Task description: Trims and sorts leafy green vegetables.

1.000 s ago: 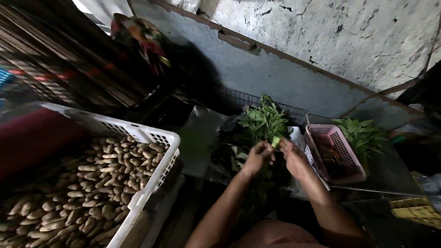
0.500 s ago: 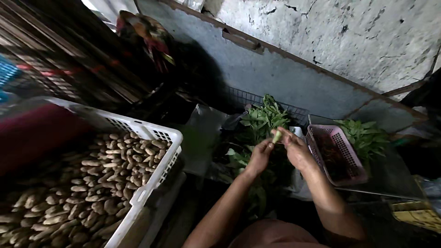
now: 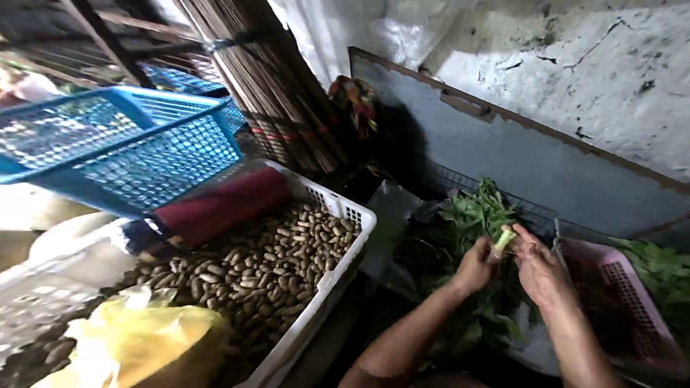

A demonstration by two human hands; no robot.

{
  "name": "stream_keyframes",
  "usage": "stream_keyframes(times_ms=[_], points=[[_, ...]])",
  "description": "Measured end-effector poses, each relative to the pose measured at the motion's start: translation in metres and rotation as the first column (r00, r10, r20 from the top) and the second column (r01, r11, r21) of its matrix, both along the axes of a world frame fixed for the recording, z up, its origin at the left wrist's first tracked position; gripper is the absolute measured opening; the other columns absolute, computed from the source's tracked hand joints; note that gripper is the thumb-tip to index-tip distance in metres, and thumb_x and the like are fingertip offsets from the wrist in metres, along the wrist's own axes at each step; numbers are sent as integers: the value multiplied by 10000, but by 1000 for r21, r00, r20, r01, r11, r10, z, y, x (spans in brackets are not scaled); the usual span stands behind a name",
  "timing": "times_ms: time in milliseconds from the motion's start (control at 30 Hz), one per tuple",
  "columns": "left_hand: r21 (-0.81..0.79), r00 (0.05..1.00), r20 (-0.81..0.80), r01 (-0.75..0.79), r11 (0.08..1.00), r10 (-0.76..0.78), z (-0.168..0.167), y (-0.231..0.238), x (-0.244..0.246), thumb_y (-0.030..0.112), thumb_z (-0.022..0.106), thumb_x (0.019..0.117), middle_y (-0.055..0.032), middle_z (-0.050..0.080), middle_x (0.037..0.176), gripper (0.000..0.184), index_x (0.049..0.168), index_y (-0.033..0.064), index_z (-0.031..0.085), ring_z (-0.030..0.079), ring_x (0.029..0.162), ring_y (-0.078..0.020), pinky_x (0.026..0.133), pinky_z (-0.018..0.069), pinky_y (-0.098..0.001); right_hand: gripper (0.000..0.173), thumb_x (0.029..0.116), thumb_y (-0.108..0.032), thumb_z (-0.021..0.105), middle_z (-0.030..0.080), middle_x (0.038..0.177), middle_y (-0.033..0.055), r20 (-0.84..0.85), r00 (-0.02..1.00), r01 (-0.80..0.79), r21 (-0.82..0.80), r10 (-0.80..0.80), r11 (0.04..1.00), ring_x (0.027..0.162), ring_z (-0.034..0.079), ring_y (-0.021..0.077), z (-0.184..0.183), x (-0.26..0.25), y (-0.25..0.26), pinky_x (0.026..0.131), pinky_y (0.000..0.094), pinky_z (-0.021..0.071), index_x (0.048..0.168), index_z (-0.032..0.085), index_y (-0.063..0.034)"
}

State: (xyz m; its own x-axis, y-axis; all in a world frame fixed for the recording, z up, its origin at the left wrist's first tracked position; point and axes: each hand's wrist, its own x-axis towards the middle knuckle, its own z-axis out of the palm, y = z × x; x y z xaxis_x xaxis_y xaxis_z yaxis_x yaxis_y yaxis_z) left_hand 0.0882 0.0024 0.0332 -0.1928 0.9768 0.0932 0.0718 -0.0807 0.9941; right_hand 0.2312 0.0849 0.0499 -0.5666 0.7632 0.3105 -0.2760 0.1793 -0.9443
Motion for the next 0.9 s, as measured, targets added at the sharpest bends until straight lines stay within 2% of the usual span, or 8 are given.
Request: stream_keyframes(times_ms=[133,200,267,433,567,700,833,900], points=[[-188,863,-467,114,975,-191,4,-2,6,229,500,1085,-203,693,1167,349,1348,31,618,681,1073,-332,979,522,-548,198,988,-77,606,747,1063,104,368,909,66,331,-194,941,1003,713,147,19,-4,-4,959,339,575,1092,733,33],[-192,834,-534,45,980,-142,-2,0,4,199,551,1052,-213,683,1218,316,1283,4,645,659,1165,-345,1037,500,-549,180,962,-152,669,757,1156,66,403,890,-42,538,-213,842,1251,636,203,12,-5,-14,1203,579,308,1058,804,-80],[-62,907,-422,-41,997,11,-12,6,-6,120,587,1004,-207,689,1216,313,1267,-37,649,662,1158,-298,1056,503,-485,208,949,-172,668,762,1175,38,276,949,-52,610,-150,791,1328,593,249,0,-7,-22,1217,691,178,1087,811,-110],[-50,953,-153,-270,962,260,-6,14,-2,210,528,1068,-107,638,912,266,1251,26,584,624,751,-173,715,553,-362,451,1056,-199,493,564,1475,164,-106,985,126,-91,-135,988,1386,517,216,-16,-14,-16,1151,392,435,1415,539,70],[-9,917,-359,-188,982,172,-5,9,11,142,571,1030,-141,693,1101,273,1272,23,617,681,995,-222,928,554,-416,409,1041,-184,525,671,1312,140,-90,979,152,-255,-180,955,1209,632,229,-10,-6,-1,1058,426,500,1395,561,17],[-96,747,-663,-25,995,-45,4,9,10,173,577,1027,-159,706,1185,269,1242,42,675,680,1115,-320,1007,514,-538,99,950,-14,648,681,1002,123,377,893,214,121,-244,969,910,670,176,3,19,11,854,348,576,1039,663,29],[82,492,-870,91,993,27,11,21,20,143,595,1010,-155,737,1062,200,1130,50,726,703,1044,-347,973,519,-563,350,1055,-194,539,629,1337,155,804,508,-195,458,-310,867,1217,635,272,23,42,5,1068,460,506,1381,575,-73],[333,395,-879,111,936,266,13,30,32,96,615,969,-139,713,1116,173,1088,76,740,672,1099,-333,1026,474,-573,337,1070,-185,510,701,1214,182,745,462,-140,597,-481,790,1105,690,360,31,54,3,973,584,533,1373,609,-75]])
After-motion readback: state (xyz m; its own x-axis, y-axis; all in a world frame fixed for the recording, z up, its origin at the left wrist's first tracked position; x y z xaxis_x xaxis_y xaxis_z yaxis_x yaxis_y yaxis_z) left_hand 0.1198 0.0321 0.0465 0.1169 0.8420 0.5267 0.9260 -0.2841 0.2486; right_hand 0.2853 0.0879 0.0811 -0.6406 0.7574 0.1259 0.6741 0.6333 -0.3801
